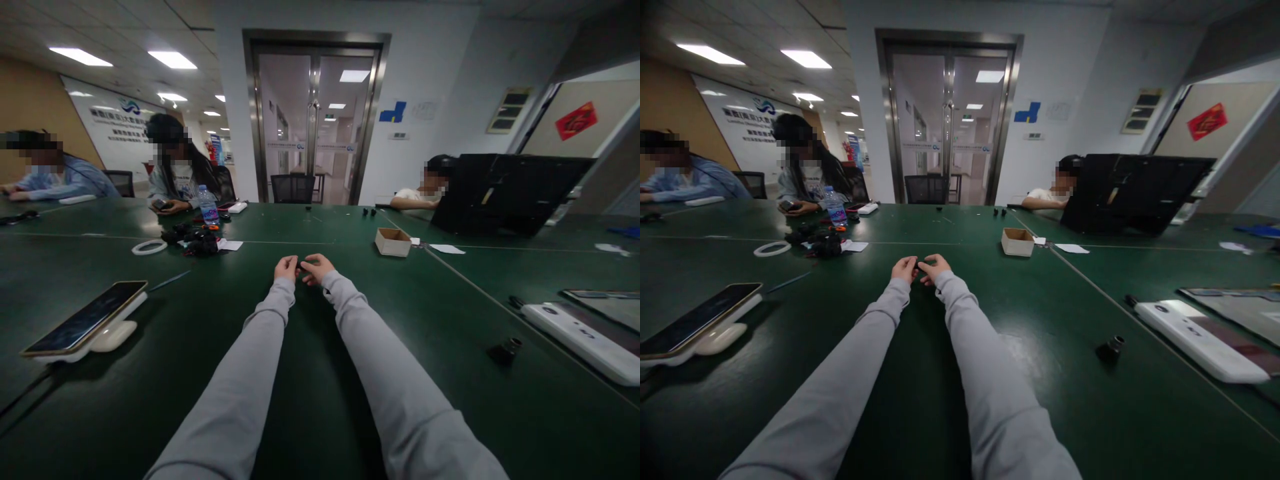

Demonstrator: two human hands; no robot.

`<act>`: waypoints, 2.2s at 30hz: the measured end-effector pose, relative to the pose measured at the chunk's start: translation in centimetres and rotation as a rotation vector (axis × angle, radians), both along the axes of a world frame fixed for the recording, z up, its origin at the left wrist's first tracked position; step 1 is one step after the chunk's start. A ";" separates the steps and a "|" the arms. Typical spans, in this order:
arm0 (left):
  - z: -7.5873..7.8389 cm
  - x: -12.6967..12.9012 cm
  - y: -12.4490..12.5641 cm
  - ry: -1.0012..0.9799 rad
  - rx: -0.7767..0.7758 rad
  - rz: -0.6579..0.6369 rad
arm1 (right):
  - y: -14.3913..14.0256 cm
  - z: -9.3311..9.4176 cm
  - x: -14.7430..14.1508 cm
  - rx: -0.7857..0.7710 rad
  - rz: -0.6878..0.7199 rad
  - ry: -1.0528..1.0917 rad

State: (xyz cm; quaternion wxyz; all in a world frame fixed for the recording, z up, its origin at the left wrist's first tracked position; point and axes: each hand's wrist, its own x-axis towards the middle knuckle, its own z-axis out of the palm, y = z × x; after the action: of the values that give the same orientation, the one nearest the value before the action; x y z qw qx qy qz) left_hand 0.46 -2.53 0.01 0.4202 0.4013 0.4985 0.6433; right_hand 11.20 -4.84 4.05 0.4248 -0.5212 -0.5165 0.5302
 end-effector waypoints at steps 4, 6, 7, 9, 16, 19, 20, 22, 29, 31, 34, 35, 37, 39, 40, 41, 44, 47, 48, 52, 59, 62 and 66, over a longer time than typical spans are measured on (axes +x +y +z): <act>-0.6 0.2 -0.4 0.118 0.094 -0.059 | 0.5 -2.2 -0.3 -0.006 -0.061 0.210; -0.6 0.1 -0.5 0.110 0.077 -0.125 | 0.4 -2.9 0.1 0.005 -0.105 0.322; -0.6 0.0 -0.5 0.098 0.065 -0.162 | 0.3 -3.2 0.4 0.014 -0.122 0.359; -0.6 -0.1 -0.5 0.075 0.051 -0.216 | 0.2 -3.4 0.8 0.024 -0.137 0.397; -0.8 -0.7 -0.6 0.169 0.050 -0.154 | 0.2 -3.1 1.0 0.030 -0.096 0.468; -0.7 -0.7 -0.6 0.186 0.030 -0.148 | 0.2 -2.9 1.1 0.005 -0.087 0.519; -0.6 -0.7 -0.6 0.194 0.022 -0.143 | 0.1 -2.9 1.2 0.002 -0.087 0.530; -0.4 -0.8 -0.8 0.232 0.009 -0.130 | 0.1 -2.8 1.3 0.013 -0.088 0.552; 0.2 -1.3 -1.3 0.407 -0.025 -0.094 | 0.3 -3.2 1.6 0.039 -0.055 0.596; 0.2 -1.5 -1.2 0.458 -0.030 -0.095 | 0.3 -3.3 1.7 0.035 -0.040 0.608; 0.0 -1.8 -1.1 0.535 -0.035 -0.094 | 0.4 -3.4 1.8 0.038 -0.020 0.613; 0.0 -1.9 -1.0 0.554 -0.035 -0.094 | 0.5 -3.4 1.8 0.040 -0.014 0.610; 0.1 -2.1 -1.1 0.581 -0.040 -0.095 | 0.5 -3.5 1.8 0.043 -0.003 0.600; 0.4 -2.2 -1.3 0.621 -0.055 -0.096 | 0.4 -3.4 1.8 0.044 0.001 0.588; 0.6 -2.2 -1.5 0.647 -0.066 -0.094 | 0.4 -3.4 1.8 0.041 0.001 0.583; 0.8 -2.2 -1.7 0.673 -0.076 -0.090 | 0.3 -3.3 1.8 0.036 0.000 0.580; 1.3 -2.3 -2.2 0.718 -0.090 -0.080 | 0.1 -3.1 1.7 0.023 0.001 0.579; 1.3 -2.3 -2.2 0.717 -0.078 -0.077 | 0.0 -2.9 1.7 0.015 0.001 0.583; 1.1 -2.3 -2.1 0.711 -0.073 -0.077 | 0.0 -2.9 1.7 0.011 0.000 0.585; 0.2 -2.4 -1.2 0.667 -0.049 -0.089 | 0.0 -3.0 1.7 0.002 -0.008 0.585; -0.3 -2.4 -0.9 0.492 0.057 -0.168 | 0.2 -3.0 1.6 -0.003 -0.066 0.613; 0.4 -2.3 -1.5 0.410 0.095 -0.232 | 0.4 -3.1 1.6 -0.009 -0.073 0.613; 1.0 -2.0 -1.9 0.329 0.037 -0.249 | 0.4 -3.0 1.6 -0.025 -0.078 0.592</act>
State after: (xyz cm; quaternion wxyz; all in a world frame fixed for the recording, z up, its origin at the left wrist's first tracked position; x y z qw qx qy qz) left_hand -1.52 -4.45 0.98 0.4022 0.5671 0.4951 0.5211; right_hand 12.82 -4.43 1.01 0.5704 -0.3684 -0.3431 0.6490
